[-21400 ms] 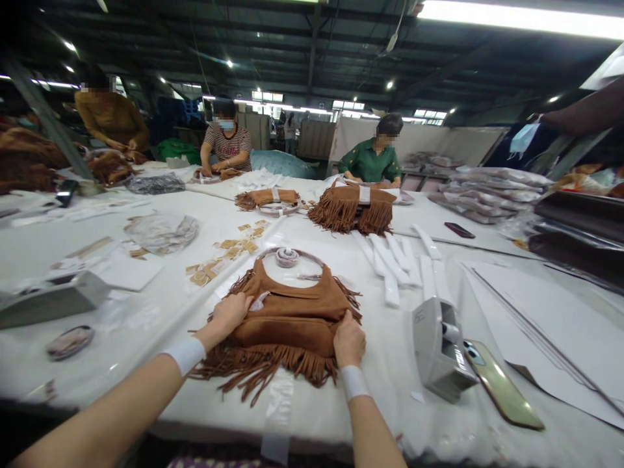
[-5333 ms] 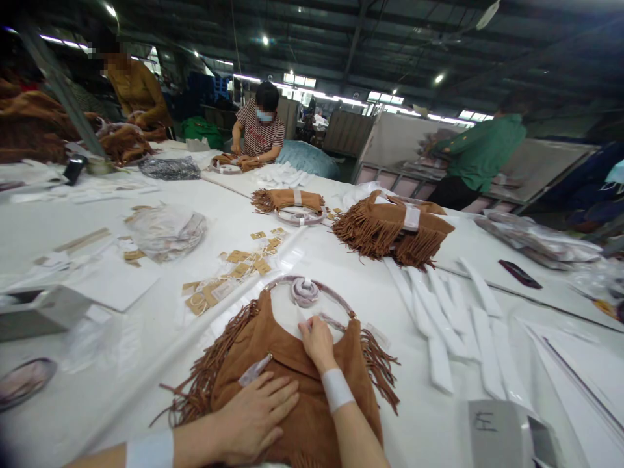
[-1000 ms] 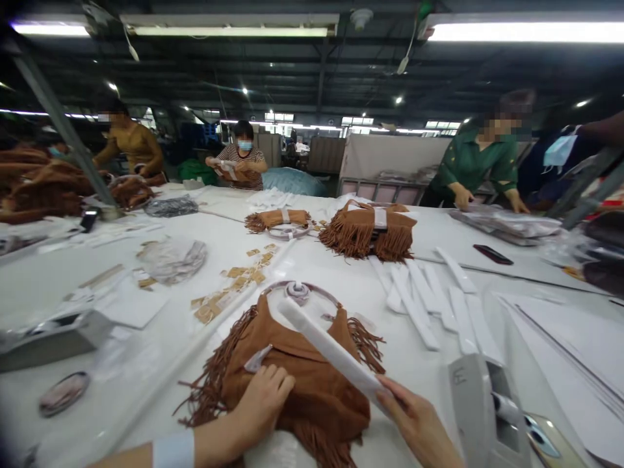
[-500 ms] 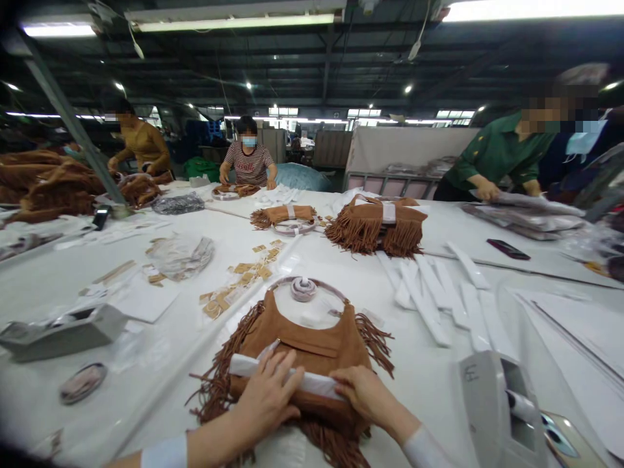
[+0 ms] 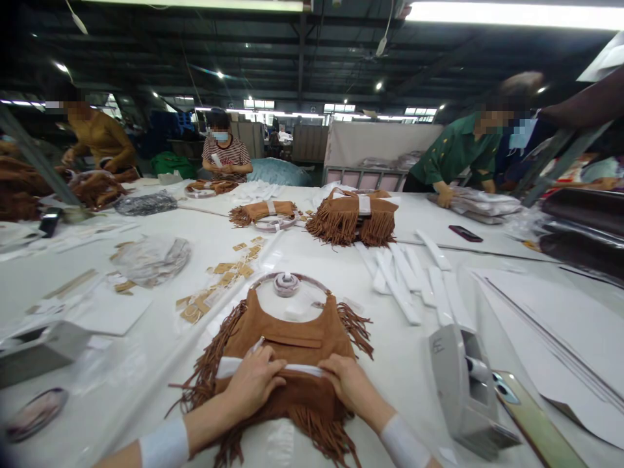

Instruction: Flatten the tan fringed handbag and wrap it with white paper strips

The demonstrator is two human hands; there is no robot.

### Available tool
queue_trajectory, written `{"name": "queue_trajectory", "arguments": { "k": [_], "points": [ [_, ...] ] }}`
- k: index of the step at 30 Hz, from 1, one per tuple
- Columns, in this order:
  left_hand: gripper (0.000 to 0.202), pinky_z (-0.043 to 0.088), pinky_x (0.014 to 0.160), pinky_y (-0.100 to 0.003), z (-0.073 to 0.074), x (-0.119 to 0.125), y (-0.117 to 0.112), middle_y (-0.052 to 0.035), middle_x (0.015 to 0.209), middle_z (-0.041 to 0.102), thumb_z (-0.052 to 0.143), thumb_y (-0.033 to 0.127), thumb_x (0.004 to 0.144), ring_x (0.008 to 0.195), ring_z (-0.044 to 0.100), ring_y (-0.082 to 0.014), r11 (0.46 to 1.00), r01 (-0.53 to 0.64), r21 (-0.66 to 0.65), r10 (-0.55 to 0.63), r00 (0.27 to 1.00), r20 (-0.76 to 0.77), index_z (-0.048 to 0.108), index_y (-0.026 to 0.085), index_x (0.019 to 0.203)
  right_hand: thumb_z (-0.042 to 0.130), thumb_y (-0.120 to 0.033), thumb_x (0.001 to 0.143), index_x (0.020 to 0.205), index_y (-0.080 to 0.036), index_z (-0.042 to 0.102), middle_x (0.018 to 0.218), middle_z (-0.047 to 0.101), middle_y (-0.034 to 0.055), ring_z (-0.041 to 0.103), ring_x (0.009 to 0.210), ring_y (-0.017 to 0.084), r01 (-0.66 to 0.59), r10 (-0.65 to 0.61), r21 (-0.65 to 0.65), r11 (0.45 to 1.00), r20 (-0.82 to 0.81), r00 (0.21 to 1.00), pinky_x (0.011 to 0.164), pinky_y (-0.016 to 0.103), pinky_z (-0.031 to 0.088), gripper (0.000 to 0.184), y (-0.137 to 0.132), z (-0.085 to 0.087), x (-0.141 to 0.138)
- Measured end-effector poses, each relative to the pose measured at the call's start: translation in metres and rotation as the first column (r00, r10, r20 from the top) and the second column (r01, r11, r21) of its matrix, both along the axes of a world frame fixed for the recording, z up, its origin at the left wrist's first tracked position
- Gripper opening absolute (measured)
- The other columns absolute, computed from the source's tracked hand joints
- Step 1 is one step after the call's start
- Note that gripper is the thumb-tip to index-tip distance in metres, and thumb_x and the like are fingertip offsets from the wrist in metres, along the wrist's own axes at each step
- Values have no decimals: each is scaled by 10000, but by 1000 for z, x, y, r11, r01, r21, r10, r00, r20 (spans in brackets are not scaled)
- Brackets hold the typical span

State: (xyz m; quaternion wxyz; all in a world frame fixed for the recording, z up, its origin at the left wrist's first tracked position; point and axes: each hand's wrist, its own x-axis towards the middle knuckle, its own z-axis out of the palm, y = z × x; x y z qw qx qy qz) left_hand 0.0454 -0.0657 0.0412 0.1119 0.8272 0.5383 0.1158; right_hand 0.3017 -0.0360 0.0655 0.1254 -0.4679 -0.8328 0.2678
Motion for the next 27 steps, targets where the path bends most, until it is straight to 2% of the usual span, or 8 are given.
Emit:
{"name": "queue_trajectory", "arguments": {
  "k": [3,7,11,12,15,16,21,27],
  "points": [
    [162,419,845,-379,-2,2,3,-43,1010,561,535,339,909,979,507,-229,999,42,2,-42,999,0,624,219,972,418,-190,901,916,-204,707,844,671,53,617,798,187,-29,29,9,1000,6,1000,743,288,464,290,0,-5,0],
    [159,429,810,-350,-2,4,7,-43,963,575,495,295,929,939,520,-214,997,67,-29,-68,997,-27,602,180,903,351,-254,965,849,-181,676,873,653,70,606,837,202,35,-38,56,998,56,998,778,322,464,352,-5,-2,-10],
    [164,431,826,-356,-3,4,8,-45,962,571,490,303,930,945,519,-217,998,50,-34,-52,997,-49,591,178,899,536,-345,923,1134,-195,595,1108,617,82,558,1013,246,30,-51,224,974,88,995,884,386,429,265,-15,-2,-37],
    [162,432,826,-357,-4,4,9,-46,962,569,488,301,930,948,518,-217,998,49,-36,-50,997,-53,588,178,901,577,-336,906,1139,-197,581,1104,615,77,555,1012,246,20,-47,255,967,102,994,876,384,428,271,-17,-5,-44],
    [160,432,828,-365,-8,3,10,-48,981,562,473,301,936,964,509,-227,998,57,-26,-58,996,-69,578,183,913,580,-285,910,926,-188,594,954,618,53,565,891,228,25,-84,307,951,179,980,781,362,430,99,-20,-19,-58],
    [161,432,829,-371,-10,3,11,-49,987,561,463,303,940,966,507,-230,998,64,-19,-65,995,-75,573,186,924,578,-274,910,882,-188,583,926,613,49,562,863,226,32,-105,331,943,203,974,762,362,425,91,-20,-24,-60],
    [172,429,814,-365,-16,2,15,-43,982,571,429,316,953,941,514,-226,995,99,-7,-99,992,-80,552,201,989,571,-262,912,851,-196,552,890,595,39,547,835,222,41,-153,419,907,238,959,745,363,412,92,-20,-33,-63],
    [232,421,795,-352,-21,5,21,-47,930,601,381,312,965,909,536,-221,996,84,-30,-86,993,-75,575,192,919,564,-262,910,827,-197,565,936,563,52,518,884,229,84,-193,397,914,243,951,744,353,396,105,-17,-38,-65]
  ]
}}
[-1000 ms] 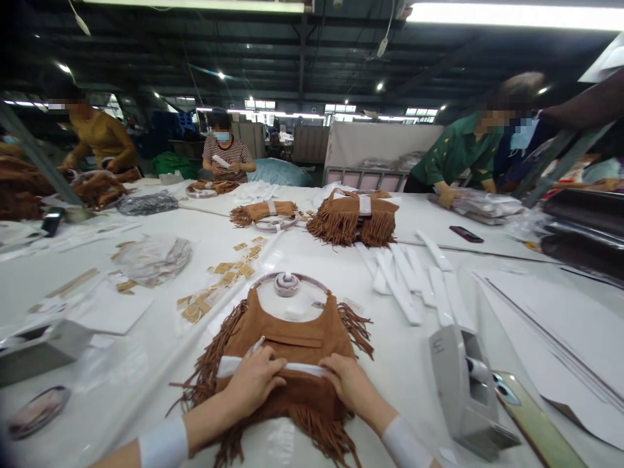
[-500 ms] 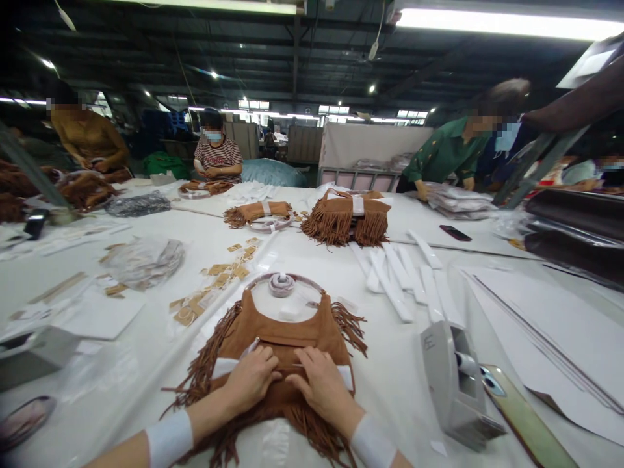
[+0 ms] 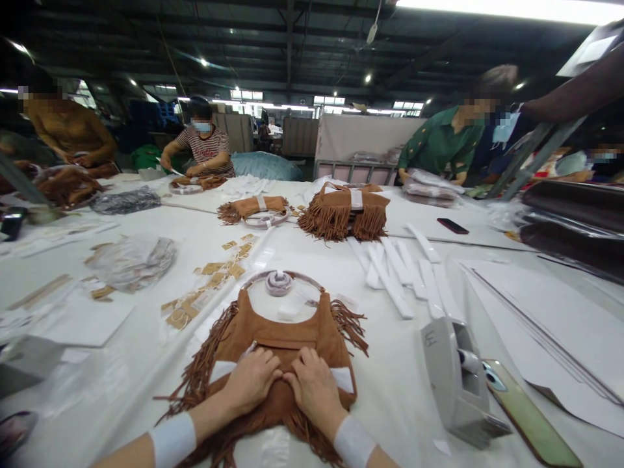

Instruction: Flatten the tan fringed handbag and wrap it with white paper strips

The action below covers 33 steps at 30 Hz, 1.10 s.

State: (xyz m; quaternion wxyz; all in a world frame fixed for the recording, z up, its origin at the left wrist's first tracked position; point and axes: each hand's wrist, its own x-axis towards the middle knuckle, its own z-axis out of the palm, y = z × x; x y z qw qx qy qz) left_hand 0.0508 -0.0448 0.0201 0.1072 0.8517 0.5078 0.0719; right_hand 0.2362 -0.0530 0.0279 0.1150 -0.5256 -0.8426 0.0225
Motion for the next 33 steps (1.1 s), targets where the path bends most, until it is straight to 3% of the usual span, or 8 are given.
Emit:
{"name": "queue_trajectory", "arguments": {
  "k": [7,12,18,21,25,28,31,33],
  "points": [
    [303,415,767,-353,-12,6,7,-59,866,619,327,270,972,854,551,-218,999,-46,-12,46,999,17,595,181,862,430,-241,965,791,-189,570,863,565,52,495,817,205,-28,29,-72,997,10,1000,754,355,347,229,13,-13,0],
    [275,408,793,-372,-8,6,5,-65,920,609,349,273,967,892,531,-230,997,-68,48,65,996,56,606,188,919,442,-224,949,787,-189,567,836,568,52,507,826,220,-13,9,-91,996,-47,999,765,360,347,207,15,-13,0],
    [256,380,853,-348,-12,-7,-14,-46,1043,601,385,165,954,953,498,-190,973,165,159,-199,953,228,589,213,1102,513,-238,905,849,-211,613,867,627,37,566,872,222,7,-51,-168,986,-258,965,814,353,392,117,11,-6,1],
    [274,373,856,-346,-20,-12,-19,-35,1054,605,394,165,954,951,486,-184,976,166,143,-201,937,285,578,228,1148,529,-333,900,939,-215,630,905,671,35,612,835,203,80,-186,-254,964,-425,886,792,321,446,160,32,3,4],
    [291,359,853,-358,-26,-13,-16,-34,1025,608,394,173,955,933,480,-185,974,166,151,-205,931,300,570,250,1175,431,-423,945,865,-154,598,663,644,35,589,554,152,229,-482,-462,857,-558,676,555,264,469,327,90,11,-1],
    [279,351,846,-356,-29,-11,-15,-36,1008,607,409,184,951,928,481,-183,975,159,155,-202,927,317,571,256,1167,495,-436,943,727,-148,542,564,569,-11,504,440,91,197,-633,-650,734,-550,545,426,206,407,363,132,10,-17],
    [265,346,839,-353,-34,-10,-14,-27,1000,606,414,191,948,925,479,-183,974,154,165,-203,919,339,564,253,1157,549,-436,934,773,-133,557,610,551,-47,480,444,58,144,-711,-751,644,-519,474,415,181,411,342,158,7,-32],
    [248,346,826,-348,-35,-10,-14,-22,996,607,428,206,943,916,479,-183,973,158,167,-208,913,350,562,248,1148,551,-416,939,822,-130,575,640,552,-51,482,459,53,125,-732,-777,617,-508,454,421,175,420,310,169,6,-35]
  ]
}}
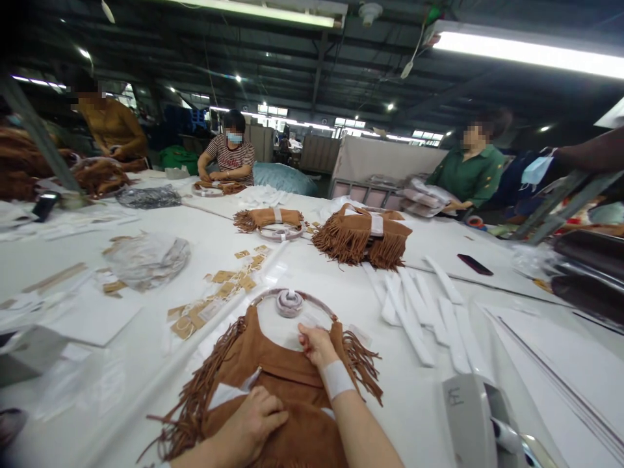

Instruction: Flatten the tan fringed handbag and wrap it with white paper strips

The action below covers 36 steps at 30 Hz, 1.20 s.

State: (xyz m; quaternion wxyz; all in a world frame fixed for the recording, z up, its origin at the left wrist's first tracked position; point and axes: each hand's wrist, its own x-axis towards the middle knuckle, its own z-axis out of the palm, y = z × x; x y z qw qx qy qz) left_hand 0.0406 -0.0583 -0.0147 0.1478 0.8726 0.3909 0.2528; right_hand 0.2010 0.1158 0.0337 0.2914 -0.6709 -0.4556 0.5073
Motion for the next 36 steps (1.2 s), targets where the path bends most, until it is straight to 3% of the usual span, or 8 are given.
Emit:
{"name": "queue_trajectory", "arguments": {
  "k": [7,14,20,23,27,29,32,36],
  "points": [
    [245,338,782,-338,6,-3,5,-25,963,605,482,180,904,867,479,-182,999,25,23,-25,1000,5,555,224,1134,573,-327,936,798,-125,592,663,581,-44,517,502,61,-51,51,23,998,35,998,467,184,449,246,34,-3,4],
    [194,346,766,-326,3,-2,9,-21,913,599,498,171,893,833,471,-171,997,33,68,-33,999,5,572,203,1070,584,-357,926,741,-132,599,609,585,-52,540,498,75,-121,101,131,984,148,984,523,219,486,292,56,-11,-5],
    [219,359,784,-322,6,-6,8,-23,939,603,441,169,926,860,472,-175,1000,31,0,-31,1000,-1,576,215,1092,631,-377,861,746,-132,653,545,583,-44,505,450,90,-181,106,342,922,226,968,473,223,425,271,59,16,-8],
    [267,364,808,-327,7,-7,6,-26,959,610,397,167,947,880,475,-178,999,32,-34,-33,999,-4,575,231,1136,625,-415,815,838,-154,719,681,684,20,591,588,147,-238,126,474,848,255,959,578,272,479,279,27,43,-2],
    [292,375,820,-340,6,-8,6,-42,970,621,385,176,952,907,484,-192,998,40,-55,-41,999,-10,589,232,1153,669,-408,755,847,-220,750,869,727,52,635,870,241,-327,162,588,740,316,935,829,372,504,224,-55,62,12],
    [293,382,818,-349,5,-8,6,-47,970,627,392,173,947,908,494,-197,997,47,-55,-47,999,-5,604,229,1141,621,-326,795,918,-239,744,921,731,53,648,899,244,-404,199,628,665,373,906,842,387,519,194,-100,54,19],
    [268,399,797,-354,3,-10,7,-52,1016,634,442,180,927,909,512,-205,996,72,-57,-70,997,24,619,234,1121,459,-132,811,1006,-256,726,1009,731,46,666,958,224,-540,264,657,526,477,838,875,408,538,352,-152,21,29],
    [222,431,843,-348,3,-10,6,-55,1022,629,439,161,923,941,527,-203,991,97,-93,-88,992,93,628,211,1029,408,-57,793,1095,-257,692,1092,711,51,656,1042,226,-645,272,632,429,591,760,931,467,528,460,-185,-20,39]
  ]
}}
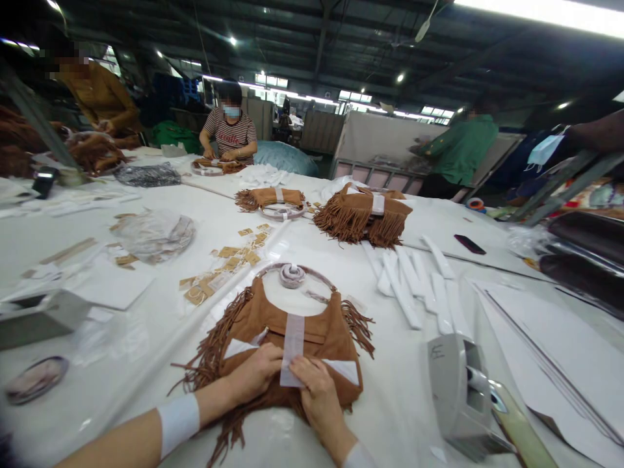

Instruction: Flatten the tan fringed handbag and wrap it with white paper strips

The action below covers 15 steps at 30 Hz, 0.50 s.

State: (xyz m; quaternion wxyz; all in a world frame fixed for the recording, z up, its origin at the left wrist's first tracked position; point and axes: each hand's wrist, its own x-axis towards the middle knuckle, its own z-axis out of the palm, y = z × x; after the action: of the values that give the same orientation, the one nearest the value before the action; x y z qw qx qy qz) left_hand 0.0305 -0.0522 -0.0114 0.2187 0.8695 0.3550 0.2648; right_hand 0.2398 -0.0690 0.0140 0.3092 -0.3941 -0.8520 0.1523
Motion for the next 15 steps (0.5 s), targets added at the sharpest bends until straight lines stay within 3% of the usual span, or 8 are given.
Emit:
{"name": "queue_trajectory", "arguments": {
  "k": [3,6,9,15],
  "points": [
    [207,461,881,-334,4,1,-3,-77,1029,585,424,99,888,952,517,-192,993,-93,-68,97,994,52,576,166,1011,413,-64,821,1146,-243,667,1130,692,73,642,1077,235,-32,31,31,999,60,998,942,489,522,450,-8,-12,4],
    [279,437,976,-367,8,1,-4,-112,1186,507,445,58,838,1093,455,-214,983,-168,-80,174,982,69,526,150,1089,409,-59,825,1150,-230,664,1133,689,89,630,1097,243,-38,35,34,999,89,995,949,508,514,447,-11,-15,6],
    [370,370,1062,-405,6,1,-2,-96,1347,443,416,13,827,1215,378,-224,992,-123,-23,125,990,65,537,177,1136,415,-73,847,1149,-222,662,1128,691,99,623,1109,259,-37,36,7,999,109,993,959,548,496,418,-14,-17,6],
    [294,383,1043,-407,-2,-1,5,-72,1241,591,411,65,873,1179,428,-215,999,7,32,-10,997,77,638,177,1021,445,-144,923,1160,-236,652,1171,673,98,572,1181,263,-35,42,-72,997,111,993,1039,594,409,328,-22,-18,2]
  ]
}}
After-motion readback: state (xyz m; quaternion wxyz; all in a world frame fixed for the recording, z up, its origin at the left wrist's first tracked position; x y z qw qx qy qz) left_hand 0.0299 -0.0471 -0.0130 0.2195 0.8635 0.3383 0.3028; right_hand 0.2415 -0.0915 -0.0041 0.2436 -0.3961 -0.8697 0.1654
